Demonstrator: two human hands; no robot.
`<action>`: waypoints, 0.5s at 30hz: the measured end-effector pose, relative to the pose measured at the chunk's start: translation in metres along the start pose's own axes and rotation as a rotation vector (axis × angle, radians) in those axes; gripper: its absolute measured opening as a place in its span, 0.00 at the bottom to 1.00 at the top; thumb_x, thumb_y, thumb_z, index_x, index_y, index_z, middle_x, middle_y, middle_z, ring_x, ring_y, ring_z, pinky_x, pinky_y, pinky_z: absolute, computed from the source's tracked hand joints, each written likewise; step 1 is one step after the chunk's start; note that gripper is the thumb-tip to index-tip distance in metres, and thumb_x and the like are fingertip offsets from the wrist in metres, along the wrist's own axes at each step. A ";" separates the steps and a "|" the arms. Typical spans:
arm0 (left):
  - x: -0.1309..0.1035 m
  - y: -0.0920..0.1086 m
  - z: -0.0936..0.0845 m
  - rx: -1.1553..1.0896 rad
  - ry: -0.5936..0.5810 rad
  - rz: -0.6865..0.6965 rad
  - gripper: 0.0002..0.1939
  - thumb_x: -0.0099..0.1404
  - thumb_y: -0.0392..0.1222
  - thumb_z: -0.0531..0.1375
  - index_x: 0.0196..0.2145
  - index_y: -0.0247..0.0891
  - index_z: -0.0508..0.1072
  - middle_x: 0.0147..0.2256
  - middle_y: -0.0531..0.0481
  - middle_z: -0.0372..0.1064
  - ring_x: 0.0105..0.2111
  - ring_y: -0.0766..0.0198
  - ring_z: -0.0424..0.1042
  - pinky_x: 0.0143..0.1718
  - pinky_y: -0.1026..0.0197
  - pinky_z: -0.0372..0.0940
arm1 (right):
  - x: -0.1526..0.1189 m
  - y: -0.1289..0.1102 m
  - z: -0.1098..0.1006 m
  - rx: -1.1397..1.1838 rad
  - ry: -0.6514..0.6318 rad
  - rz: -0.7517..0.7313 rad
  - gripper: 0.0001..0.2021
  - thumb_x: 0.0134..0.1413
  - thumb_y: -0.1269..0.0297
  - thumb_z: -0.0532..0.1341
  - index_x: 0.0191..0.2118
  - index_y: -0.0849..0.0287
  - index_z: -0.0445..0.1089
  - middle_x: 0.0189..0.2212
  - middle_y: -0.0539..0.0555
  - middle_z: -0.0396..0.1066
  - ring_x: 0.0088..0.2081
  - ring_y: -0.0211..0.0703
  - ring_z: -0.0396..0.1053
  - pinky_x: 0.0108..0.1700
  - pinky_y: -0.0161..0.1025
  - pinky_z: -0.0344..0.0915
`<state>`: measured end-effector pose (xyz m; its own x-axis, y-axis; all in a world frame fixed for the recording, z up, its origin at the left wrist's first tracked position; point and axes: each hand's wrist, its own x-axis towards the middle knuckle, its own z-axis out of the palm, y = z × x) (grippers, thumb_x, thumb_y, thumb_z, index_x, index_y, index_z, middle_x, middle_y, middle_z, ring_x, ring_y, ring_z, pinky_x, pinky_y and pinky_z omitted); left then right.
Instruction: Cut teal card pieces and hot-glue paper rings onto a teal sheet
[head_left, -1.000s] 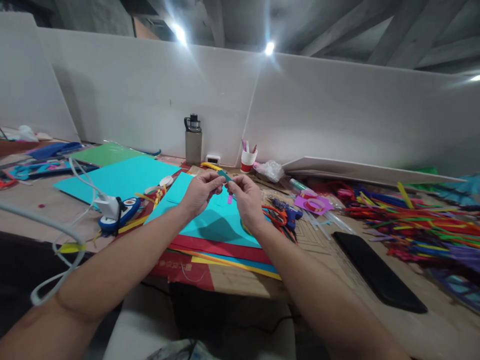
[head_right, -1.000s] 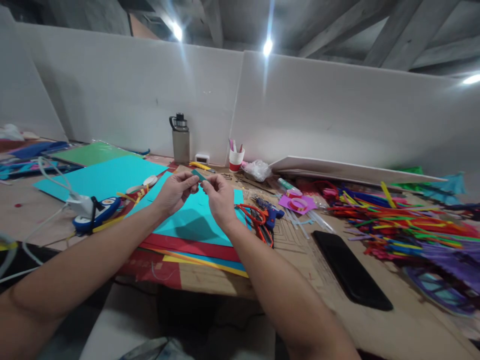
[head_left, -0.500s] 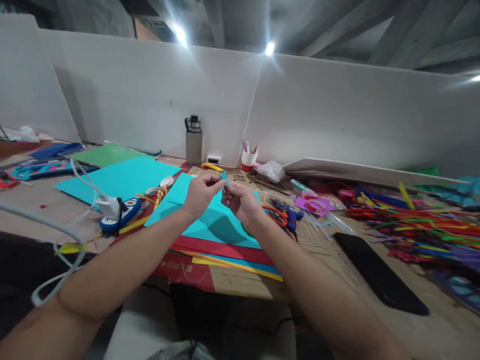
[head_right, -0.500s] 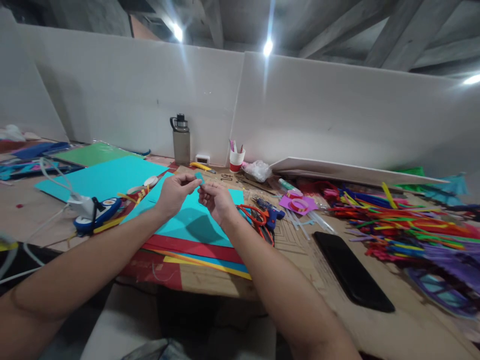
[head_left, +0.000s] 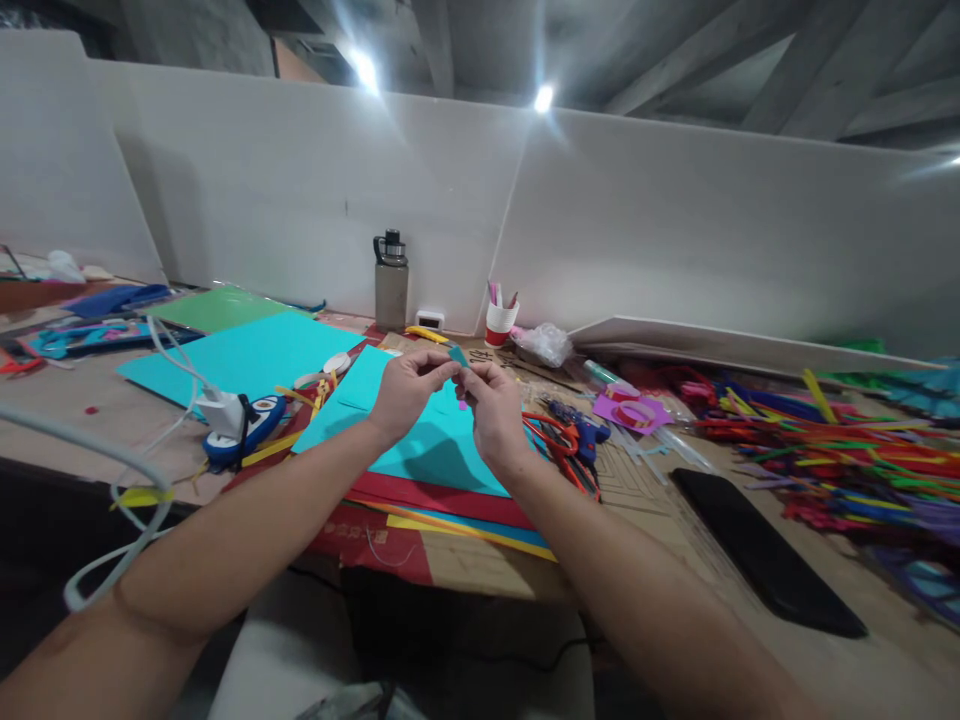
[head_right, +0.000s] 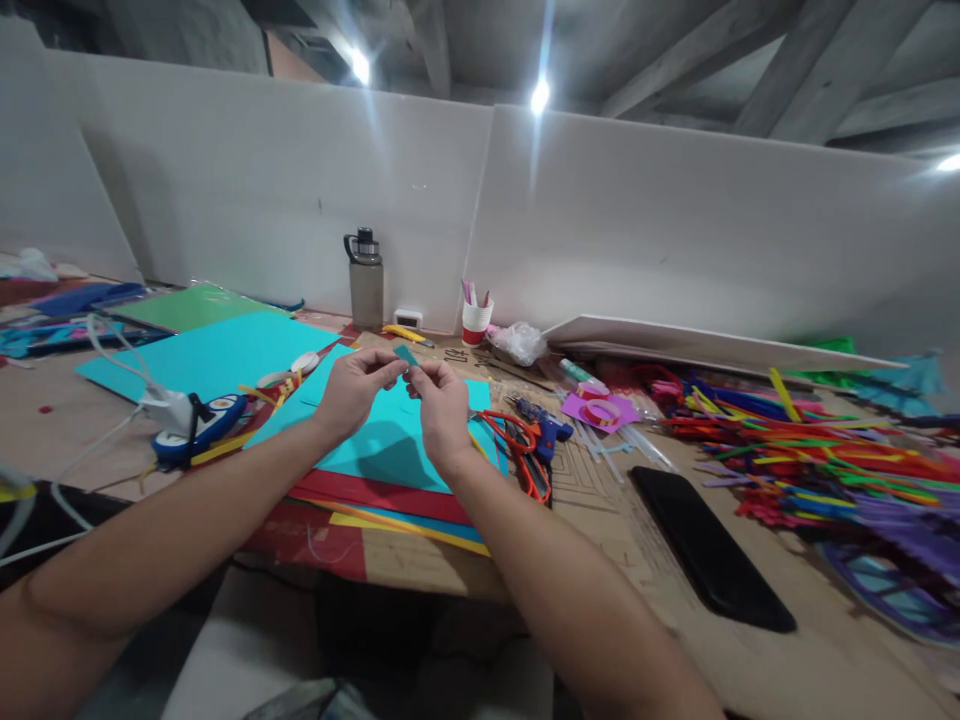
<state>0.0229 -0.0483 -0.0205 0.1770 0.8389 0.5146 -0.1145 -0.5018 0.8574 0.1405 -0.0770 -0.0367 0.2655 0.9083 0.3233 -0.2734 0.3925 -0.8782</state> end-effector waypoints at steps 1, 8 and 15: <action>0.000 -0.001 0.001 -0.053 0.001 -0.023 0.10 0.53 0.46 0.67 0.25 0.36 0.75 0.22 0.54 0.66 0.24 0.69 0.61 0.27 0.63 0.56 | -0.001 0.001 0.001 -0.029 0.005 -0.017 0.06 0.45 0.63 0.64 0.26 0.58 0.67 0.22 0.46 0.64 0.25 0.33 0.59 0.29 0.35 0.56; 0.010 -0.001 -0.002 -0.415 -0.040 -0.273 0.12 0.47 0.42 0.69 0.20 0.34 0.70 0.18 0.55 0.61 0.19 0.73 0.58 0.23 0.65 0.55 | 0.005 0.000 -0.002 -0.058 -0.099 0.031 0.14 0.49 0.51 0.63 0.32 0.57 0.66 0.25 0.48 0.68 0.25 0.34 0.63 0.29 0.35 0.58; 0.014 -0.004 -0.004 -0.469 0.015 -0.352 0.12 0.46 0.39 0.69 0.19 0.33 0.68 0.20 0.55 0.63 0.18 0.76 0.58 0.21 0.68 0.53 | 0.020 0.005 -0.017 -0.132 -0.039 0.121 0.23 0.52 0.40 0.56 0.29 0.59 0.67 0.25 0.52 0.69 0.24 0.35 0.64 0.26 0.34 0.59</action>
<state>0.0218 -0.0338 -0.0164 0.2692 0.9430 0.1959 -0.4724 -0.0480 0.8801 0.1602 -0.0599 -0.0404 0.2016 0.9535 0.2239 -0.1770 0.2603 -0.9492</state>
